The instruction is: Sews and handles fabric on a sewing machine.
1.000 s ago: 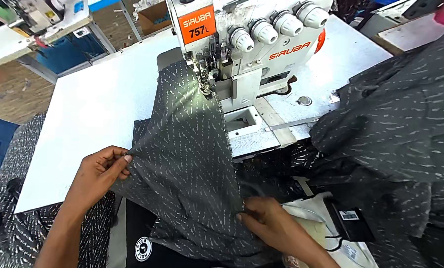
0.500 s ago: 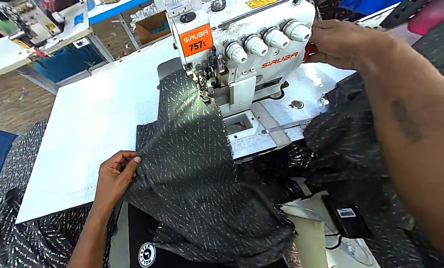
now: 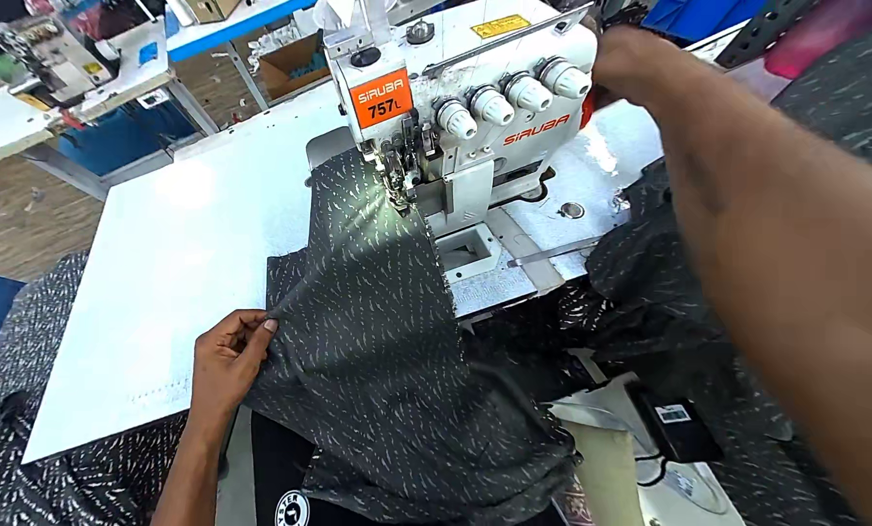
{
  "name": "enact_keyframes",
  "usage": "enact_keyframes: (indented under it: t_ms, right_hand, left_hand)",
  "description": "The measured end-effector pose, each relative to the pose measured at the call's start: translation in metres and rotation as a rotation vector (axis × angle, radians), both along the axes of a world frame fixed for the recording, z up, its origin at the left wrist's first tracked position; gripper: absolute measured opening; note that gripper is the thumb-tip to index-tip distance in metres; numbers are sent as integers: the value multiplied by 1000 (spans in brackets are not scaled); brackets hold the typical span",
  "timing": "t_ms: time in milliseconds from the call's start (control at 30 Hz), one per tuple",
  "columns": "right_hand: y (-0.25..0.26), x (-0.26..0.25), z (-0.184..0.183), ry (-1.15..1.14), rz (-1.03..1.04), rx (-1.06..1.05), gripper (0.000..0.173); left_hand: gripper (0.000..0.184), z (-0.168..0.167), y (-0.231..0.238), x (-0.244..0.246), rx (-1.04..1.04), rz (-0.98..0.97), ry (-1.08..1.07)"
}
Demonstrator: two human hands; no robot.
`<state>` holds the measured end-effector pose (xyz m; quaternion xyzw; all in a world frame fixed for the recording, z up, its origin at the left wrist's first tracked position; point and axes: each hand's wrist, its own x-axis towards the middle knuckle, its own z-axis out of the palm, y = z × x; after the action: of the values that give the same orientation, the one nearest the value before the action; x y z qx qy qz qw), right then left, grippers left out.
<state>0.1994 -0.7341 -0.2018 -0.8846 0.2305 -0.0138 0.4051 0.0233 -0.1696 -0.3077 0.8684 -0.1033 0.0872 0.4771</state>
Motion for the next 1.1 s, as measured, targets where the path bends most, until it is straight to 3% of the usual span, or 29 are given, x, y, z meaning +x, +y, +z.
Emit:
enact_keyframes:
  t_ms: [33, 100, 200, 267, 367, 467, 567, 700, 1100]
  right_hand:
    - [-3, -6, -1, -182, -47, -7, 78]
    - [13, -48, -4, -551, -93, -9, 60]
    - [99, -163, -27, -945, -7, -15, 33]
    - [155, -202, -59, -879, 166, 123, 28]
    - [192, -196, -93, -514, 406, 383, 41]
    - [199, -195, -94, -361, 507, 591, 17]
    - [198, -222, -100, -288, 522, 742, 25]
    - [198, -239, -117, -274, 481, 935, 6]
    - [196, -233, -108, -306, 424, 1031, 6]
  left_hand:
    - [16, 1, -1, 0, -2, 2, -3]
    - [14, 2, -1, -2, 1, 4, 6]
    - [14, 2, 1, -2, 13, -15, 15]
    - [15, 2, 0, -2, 22, -21, 21]
    - [18, 3, 1, -2, 42, -53, 35]
    - [16, 9, 1, -2, 0, -25, 48]
    - [13, 25, 1, -7, -40, 1, 88]
    - [11, 33, 3, -8, -74, -31, 156]
    - [14, 72, -5, 13, -192, -7, 240]
